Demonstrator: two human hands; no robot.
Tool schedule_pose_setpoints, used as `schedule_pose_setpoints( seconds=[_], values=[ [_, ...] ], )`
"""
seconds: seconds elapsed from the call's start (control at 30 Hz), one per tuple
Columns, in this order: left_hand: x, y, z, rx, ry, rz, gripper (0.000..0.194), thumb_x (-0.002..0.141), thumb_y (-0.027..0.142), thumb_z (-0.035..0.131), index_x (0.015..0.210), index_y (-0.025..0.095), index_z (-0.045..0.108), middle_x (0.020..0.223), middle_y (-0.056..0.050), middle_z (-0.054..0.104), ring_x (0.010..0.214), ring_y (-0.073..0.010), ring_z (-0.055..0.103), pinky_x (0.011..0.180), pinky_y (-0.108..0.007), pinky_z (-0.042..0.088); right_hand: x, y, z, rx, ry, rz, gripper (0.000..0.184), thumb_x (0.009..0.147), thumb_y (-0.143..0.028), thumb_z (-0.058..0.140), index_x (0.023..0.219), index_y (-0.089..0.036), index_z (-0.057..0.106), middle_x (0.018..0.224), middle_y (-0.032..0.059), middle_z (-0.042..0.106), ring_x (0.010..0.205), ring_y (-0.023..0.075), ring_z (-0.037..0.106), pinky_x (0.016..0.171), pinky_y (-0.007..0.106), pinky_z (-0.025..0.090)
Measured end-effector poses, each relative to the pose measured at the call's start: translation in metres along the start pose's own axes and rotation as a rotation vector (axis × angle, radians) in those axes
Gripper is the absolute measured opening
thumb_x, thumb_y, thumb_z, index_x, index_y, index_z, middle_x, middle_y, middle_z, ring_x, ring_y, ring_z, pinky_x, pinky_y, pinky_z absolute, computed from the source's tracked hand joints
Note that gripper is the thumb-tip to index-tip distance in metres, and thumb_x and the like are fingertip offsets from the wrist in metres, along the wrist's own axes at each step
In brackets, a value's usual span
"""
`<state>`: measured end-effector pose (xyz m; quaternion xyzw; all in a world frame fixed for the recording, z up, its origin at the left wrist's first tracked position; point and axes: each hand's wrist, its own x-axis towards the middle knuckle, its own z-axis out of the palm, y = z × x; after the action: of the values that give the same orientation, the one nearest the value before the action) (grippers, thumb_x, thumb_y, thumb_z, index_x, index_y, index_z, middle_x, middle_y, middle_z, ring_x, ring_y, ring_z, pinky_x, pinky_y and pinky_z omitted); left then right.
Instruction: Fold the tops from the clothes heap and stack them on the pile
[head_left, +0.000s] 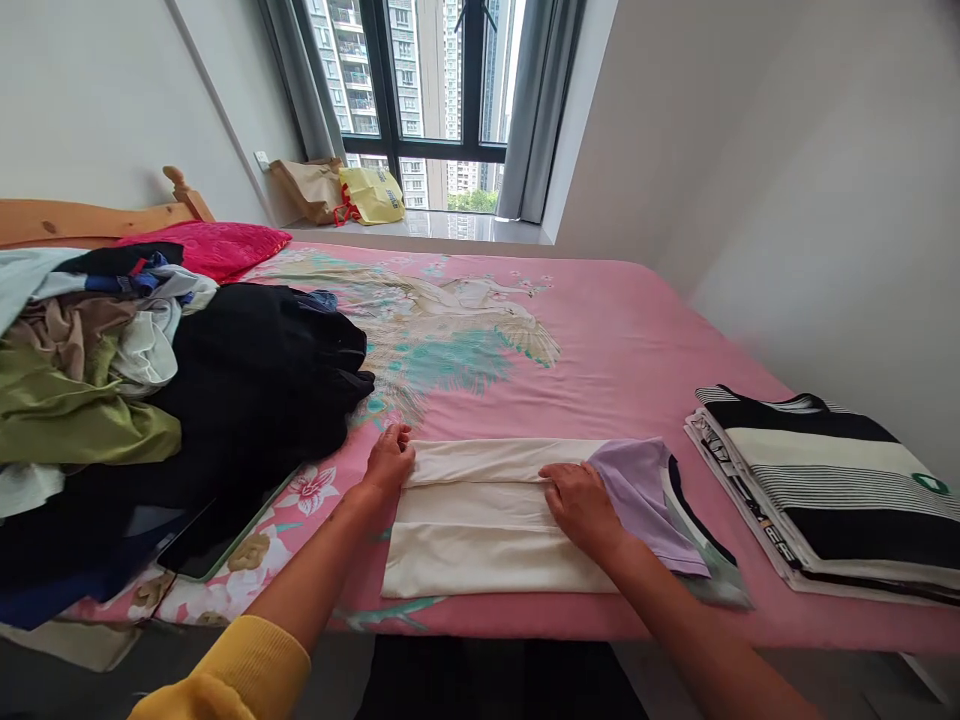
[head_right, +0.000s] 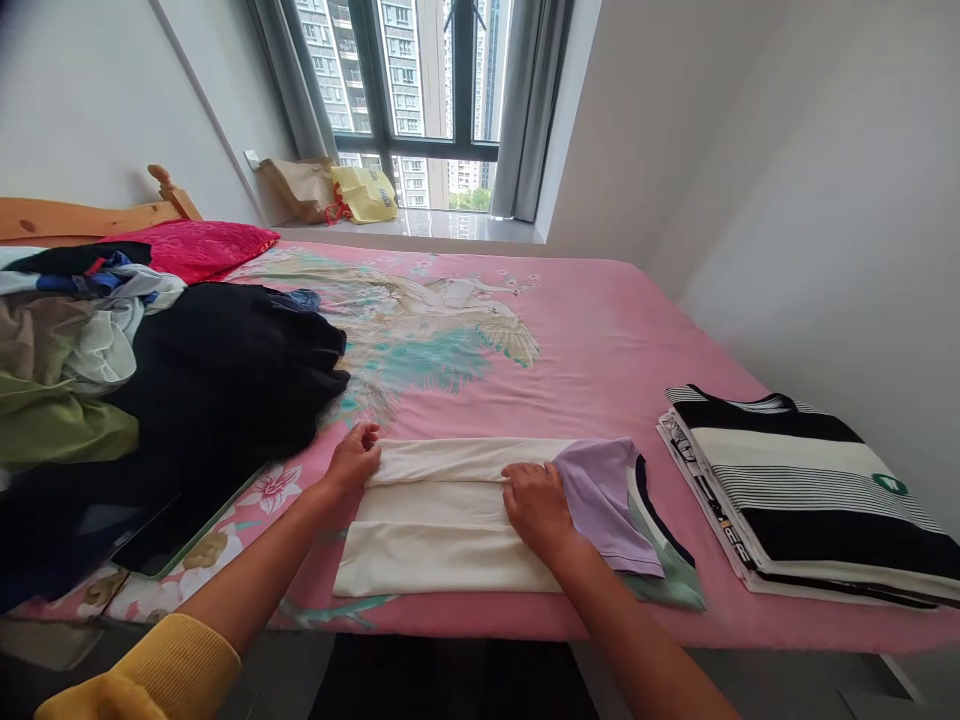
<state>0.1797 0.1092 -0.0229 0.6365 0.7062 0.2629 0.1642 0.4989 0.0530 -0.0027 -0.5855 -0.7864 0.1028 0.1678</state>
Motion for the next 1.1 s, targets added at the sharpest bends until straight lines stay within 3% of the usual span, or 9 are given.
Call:
schedule_pose_setpoints(
  seconds=[0.07,0.13,0.27,0.47,0.73,0.83,0.93,1.03,1.1],
  values=[
    [-0.010,0.011,0.000,0.008,0.030,0.081,0.031,0.075,0.016,0.045,0.104,0.019,0.057,0.103,-0.006,0.061,0.100,-0.0186,0.055,0.090,-0.032,0.041,0.006,0.002,-0.009,0.026,0.052,0.003,0.030,0.081,-0.012,0.038,0.098,-0.020,0.060,0.101,0.0046,0.065,0.100,0.0177,0.055,0.104,0.039,0.023],
    [-0.023,0.019,-0.001,0.057,-0.032,0.265,0.028,0.076,0.018,0.049,0.101,0.022,0.060,0.109,-0.005,0.060,0.107,-0.0202,0.052,0.095,-0.033,0.038,0.010,0.004,-0.013,0.022,0.049,-0.041,0.030,0.078,-0.010,0.040,0.098,-0.020,0.060,0.103,0.0044,0.064,0.101,0.0172,0.054,0.101,0.035,0.027],
    [-0.045,0.021,-0.005,0.316,-0.209,0.549,0.029,0.073,0.015,0.052,0.098,0.022,0.063,0.100,-0.007,0.063,0.097,-0.0243,0.056,0.084,-0.038,0.041,0.012,0.011,-0.006,-0.106,-0.118,-0.121,0.035,0.071,-0.008,0.048,0.101,-0.021,0.060,0.107,0.0057,0.061,0.105,0.0203,0.050,0.095,0.034,0.029],
    [-0.046,0.009,-0.017,0.420,-0.166,0.469,0.022,0.078,0.013,0.046,0.088,0.020,0.064,0.090,-0.007,0.066,0.087,-0.0216,0.058,0.078,-0.035,0.042,0.021,0.026,0.002,-0.237,-0.129,-0.077,0.024,0.078,-0.010,0.045,0.093,-0.019,0.061,0.098,0.0071,0.062,0.095,0.0196,0.053,0.084,0.032,0.030],
    [-0.051,0.009,-0.035,0.425,-0.148,0.592,0.019,0.082,0.029,0.051,0.082,0.024,0.070,0.100,-0.006,0.067,0.096,-0.0237,0.058,0.086,-0.041,0.042,0.023,0.028,-0.010,-0.178,-0.085,-0.060,0.020,0.083,-0.017,0.045,0.077,-0.019,0.063,0.088,0.0049,0.065,0.090,0.0183,0.054,0.088,0.033,0.030],
    [-0.043,0.025,-0.019,0.325,-0.122,0.595,0.032,0.086,0.016,0.040,0.101,0.020,0.068,0.110,-0.009,0.066,0.103,-0.0209,0.058,0.092,-0.038,0.043,0.029,0.012,-0.009,-0.071,-0.032,-0.042,0.020,0.082,-0.014,0.044,0.084,-0.019,0.063,0.089,0.0042,0.066,0.090,0.0164,0.055,0.088,0.029,0.033],
    [-0.032,0.041,0.007,0.246,-0.204,0.618,0.044,0.083,0.007,0.035,0.115,0.020,0.062,0.123,-0.007,0.061,0.120,-0.0186,0.050,0.103,-0.037,0.036,0.035,-0.003,0.000,0.009,-0.089,-0.085,0.027,0.085,-0.016,0.039,0.099,-0.018,0.062,0.104,0.0060,0.065,0.102,0.0162,0.055,0.098,0.031,0.030],
    [-0.025,0.038,0.025,0.301,-0.320,0.482,0.044,0.089,0.026,0.037,0.131,0.026,0.049,0.141,-0.004,0.046,0.133,-0.0214,0.035,0.110,-0.047,0.023,0.037,0.003,0.008,0.035,-0.258,-0.054,0.036,0.089,-0.030,0.039,0.119,-0.018,0.056,0.133,0.0104,0.051,0.125,0.0222,0.042,0.108,0.044,0.019],
    [-0.021,0.026,0.029,0.373,-0.362,0.351,0.056,0.088,0.046,0.036,0.140,0.024,0.035,0.149,-0.005,0.030,0.138,-0.0236,0.024,0.112,-0.052,0.012,0.039,0.019,0.006,0.115,-0.272,0.007,0.041,0.090,-0.038,0.038,0.122,-0.019,0.055,0.137,0.0110,0.047,0.128,0.0241,0.039,0.108,0.047,0.021]
  ],
)
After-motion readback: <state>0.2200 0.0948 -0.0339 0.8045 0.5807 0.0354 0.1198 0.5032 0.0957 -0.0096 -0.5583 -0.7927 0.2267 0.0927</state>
